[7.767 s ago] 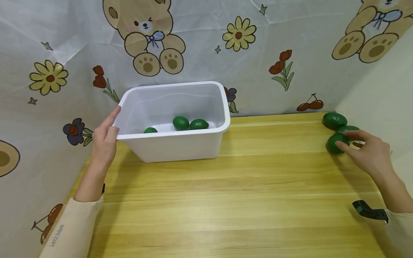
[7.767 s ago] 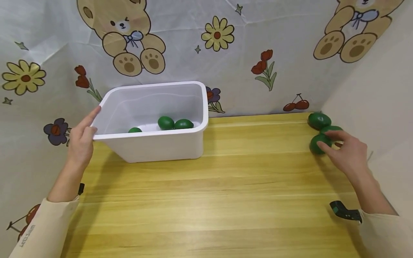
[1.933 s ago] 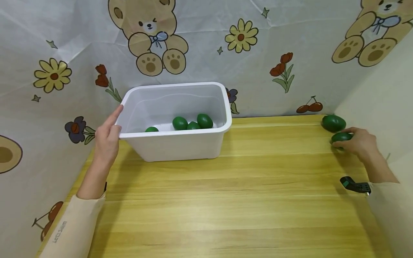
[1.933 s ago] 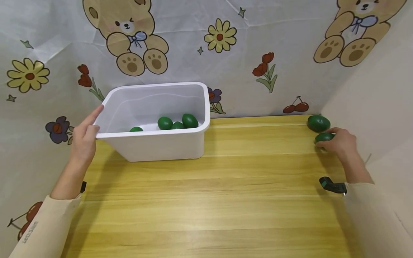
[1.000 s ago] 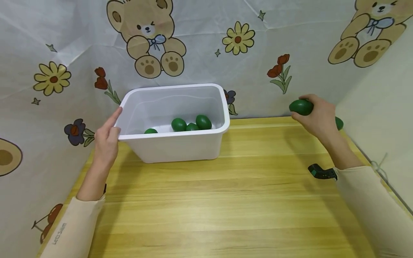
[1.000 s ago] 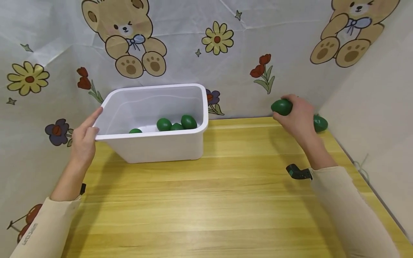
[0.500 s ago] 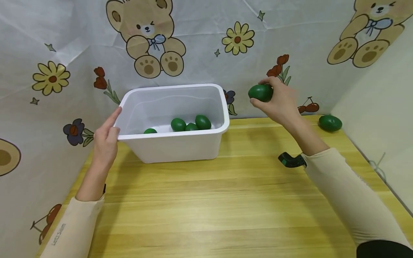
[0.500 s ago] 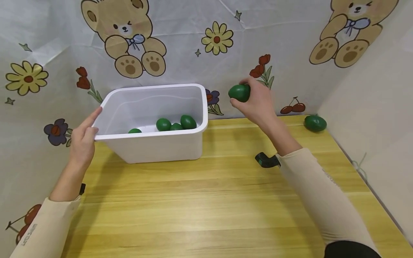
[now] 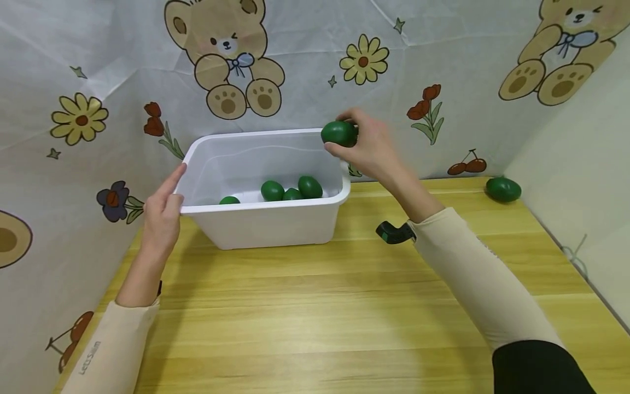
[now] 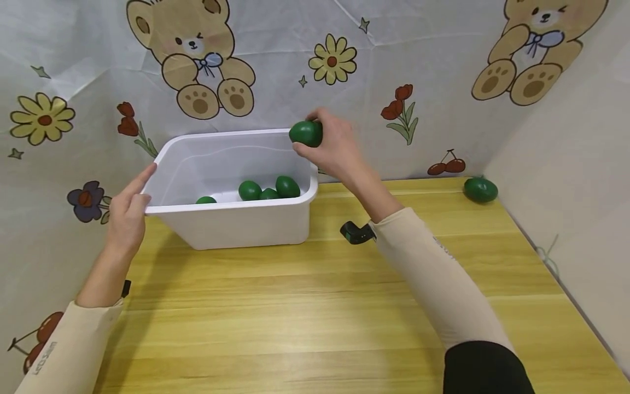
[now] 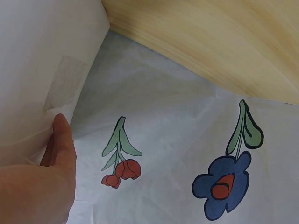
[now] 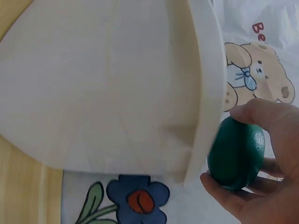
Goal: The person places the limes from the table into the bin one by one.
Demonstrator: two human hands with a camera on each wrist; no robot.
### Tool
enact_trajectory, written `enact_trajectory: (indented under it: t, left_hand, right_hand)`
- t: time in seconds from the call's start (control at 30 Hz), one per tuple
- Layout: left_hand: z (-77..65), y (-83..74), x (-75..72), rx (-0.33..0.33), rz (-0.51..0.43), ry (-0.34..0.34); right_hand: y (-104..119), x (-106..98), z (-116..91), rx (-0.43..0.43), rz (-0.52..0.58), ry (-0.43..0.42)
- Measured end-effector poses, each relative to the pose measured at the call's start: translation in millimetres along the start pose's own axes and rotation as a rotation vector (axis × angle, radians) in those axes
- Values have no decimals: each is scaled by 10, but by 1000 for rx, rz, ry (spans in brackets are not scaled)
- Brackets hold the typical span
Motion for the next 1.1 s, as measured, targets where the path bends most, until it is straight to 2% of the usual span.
enact_trajectory:
  t: [0.2, 0.33, 0.47, 0.53, 0.83, 1.1]
  left_hand:
    - [-18, 21, 70, -19, -10, 14]
    - [-15, 16, 100, -9, -8, 14]
    - [12, -20, 100, 13, 1, 10]
    - [23, -32, 90, 19, 6, 6]
    - [2, -15, 21, 7, 1, -6]
    - [-2, 7, 4, -1, -2, -3]
  right_hand:
    - [62, 257, 131, -13, -13, 59]
    - [18, 309, 159, -30, 27, 68]
    - [-91, 235, 120, -40, 124, 42]
    - [-160, 167, 93, -42, 131, 16]
    - [-528, -83, -36, -32, 113, -53]
    - [-947, -245, -193, 55, 48, -28]
Point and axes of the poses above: each hand's wrist, its own z-axis towards the middle knuckle, its own x-axis out of the palm, y = z × x, the point moved 10 cm from there along z, towards the middle knuckle, and after that the axes turned 8 degrees about x, right-handed, at the moved point
